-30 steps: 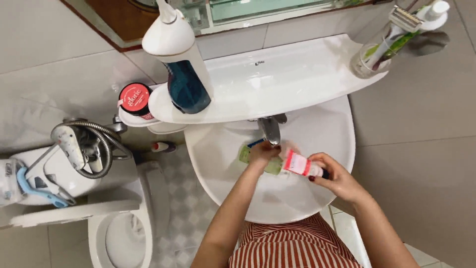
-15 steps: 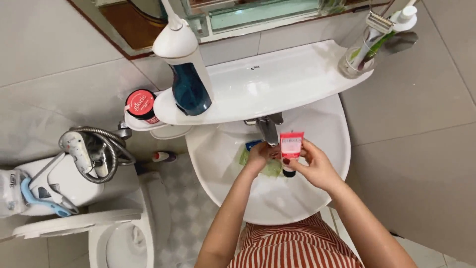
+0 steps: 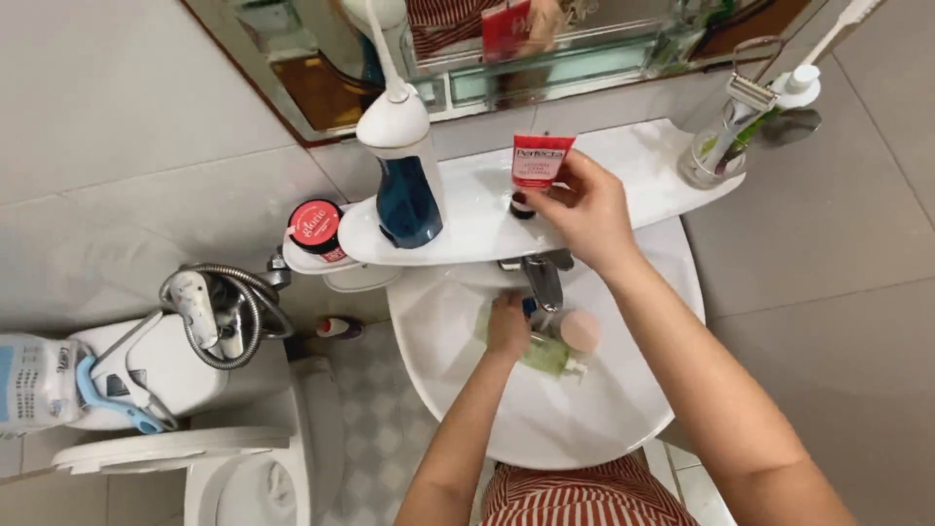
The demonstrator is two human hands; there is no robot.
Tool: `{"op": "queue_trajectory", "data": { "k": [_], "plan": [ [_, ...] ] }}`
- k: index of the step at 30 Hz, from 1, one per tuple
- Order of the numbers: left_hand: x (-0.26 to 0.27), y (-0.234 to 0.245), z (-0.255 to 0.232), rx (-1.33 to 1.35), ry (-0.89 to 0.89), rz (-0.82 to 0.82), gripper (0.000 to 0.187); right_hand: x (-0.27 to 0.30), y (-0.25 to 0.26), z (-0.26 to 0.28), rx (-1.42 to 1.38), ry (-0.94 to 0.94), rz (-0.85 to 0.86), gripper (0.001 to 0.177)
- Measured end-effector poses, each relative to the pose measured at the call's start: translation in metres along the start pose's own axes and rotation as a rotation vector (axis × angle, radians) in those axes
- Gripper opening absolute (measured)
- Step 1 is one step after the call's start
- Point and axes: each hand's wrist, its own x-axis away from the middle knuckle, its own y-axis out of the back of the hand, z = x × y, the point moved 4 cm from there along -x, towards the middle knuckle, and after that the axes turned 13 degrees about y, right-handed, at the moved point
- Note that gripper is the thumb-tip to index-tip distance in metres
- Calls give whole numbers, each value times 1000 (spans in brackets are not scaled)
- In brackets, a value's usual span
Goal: Organizing toiletries on the sink shelf, washing hands, and cleaning the toilet with a sprayer.
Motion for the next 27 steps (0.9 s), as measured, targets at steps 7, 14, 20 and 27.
{"op": "queue_trajectory", "data": {
  "k": [7, 14, 20, 27],
  "plan": [
    [-32, -34, -8, -253, 290, 102, 35, 7, 15, 27, 162, 46, 77, 69],
    [-54, -75, 1, -322, 192, 195, 43, 140, 103, 9, 237, -21, -190, 38],
    [-31, -51, -2, -1, -126, 91, 32, 264, 142, -92, 302, -681, -151, 29],
    [32, -11, 5, 299, -71, 217, 24, 271, 69, -173, 56, -845, 74, 54]
  ]
}}
